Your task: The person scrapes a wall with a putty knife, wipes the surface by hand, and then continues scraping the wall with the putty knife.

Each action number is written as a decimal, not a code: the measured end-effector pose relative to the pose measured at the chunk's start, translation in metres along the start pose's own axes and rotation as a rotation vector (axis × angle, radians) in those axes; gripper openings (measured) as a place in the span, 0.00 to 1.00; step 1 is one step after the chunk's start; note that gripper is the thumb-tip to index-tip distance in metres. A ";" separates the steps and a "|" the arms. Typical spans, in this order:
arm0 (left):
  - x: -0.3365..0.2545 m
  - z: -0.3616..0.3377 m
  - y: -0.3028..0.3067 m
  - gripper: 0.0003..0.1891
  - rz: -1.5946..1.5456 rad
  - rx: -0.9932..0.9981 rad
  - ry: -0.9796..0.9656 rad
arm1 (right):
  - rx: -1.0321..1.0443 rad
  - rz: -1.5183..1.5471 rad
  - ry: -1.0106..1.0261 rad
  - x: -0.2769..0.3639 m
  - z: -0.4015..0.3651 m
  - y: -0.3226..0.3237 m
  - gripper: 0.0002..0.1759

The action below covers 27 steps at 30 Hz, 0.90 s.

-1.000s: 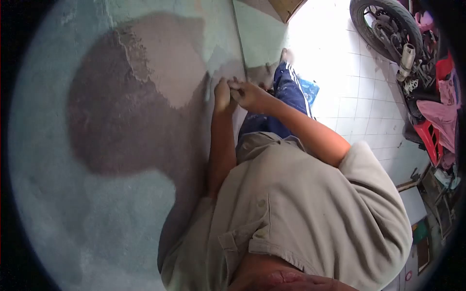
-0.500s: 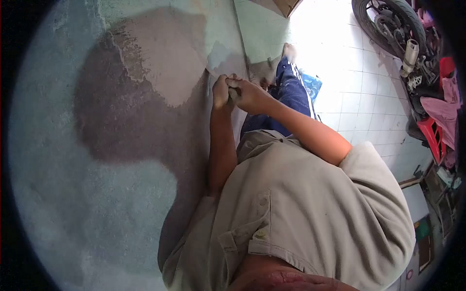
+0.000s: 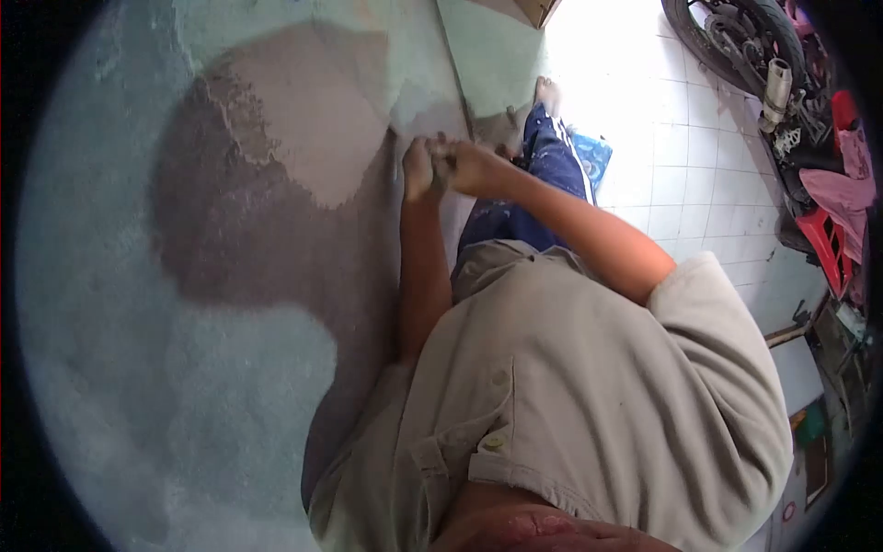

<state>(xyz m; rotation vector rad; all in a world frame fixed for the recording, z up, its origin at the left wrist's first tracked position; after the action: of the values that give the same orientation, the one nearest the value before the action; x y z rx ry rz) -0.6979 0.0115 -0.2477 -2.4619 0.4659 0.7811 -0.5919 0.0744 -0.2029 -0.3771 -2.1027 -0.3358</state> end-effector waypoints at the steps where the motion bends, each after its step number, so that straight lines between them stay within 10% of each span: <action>1: 0.001 0.004 0.002 0.08 -0.025 0.090 -0.009 | -0.082 -0.043 0.123 0.003 0.007 0.003 0.19; 9: -0.009 -0.044 -0.015 0.10 0.000 -0.235 0.028 | 0.071 0.099 -0.052 0.023 -0.034 -0.001 0.18; 14: -0.019 -0.049 -0.025 0.11 0.019 -0.094 0.048 | -0.238 -0.183 0.231 0.028 -0.041 0.002 0.25; 16: -0.014 -0.055 -0.028 0.11 0.041 -0.261 0.066 | 0.146 -0.139 -0.118 0.026 -0.038 0.006 0.25; 22: -0.017 -0.056 -0.013 0.12 -0.046 -0.083 0.011 | -0.207 -0.042 0.229 0.022 -0.046 -0.013 0.23; 27: -0.018 -0.073 -0.025 0.12 0.012 -0.117 0.017 | -0.065 0.065 0.038 0.043 -0.075 -0.003 0.21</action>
<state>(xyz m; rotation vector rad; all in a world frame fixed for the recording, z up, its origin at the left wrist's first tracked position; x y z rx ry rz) -0.6689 -0.0063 -0.1763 -2.5771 0.4534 0.8139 -0.5575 0.0492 -0.1275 -0.4723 -2.0418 -0.3707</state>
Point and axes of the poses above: each hand's wrist, its own z-axis towards the middle knuckle, its own y-axis out of the back of the hand, x = y × z, the point moved 2 cm from there along z, towards the middle knuckle, and after that the axes turned 7 degrees about -y, right-handed, at the moved point
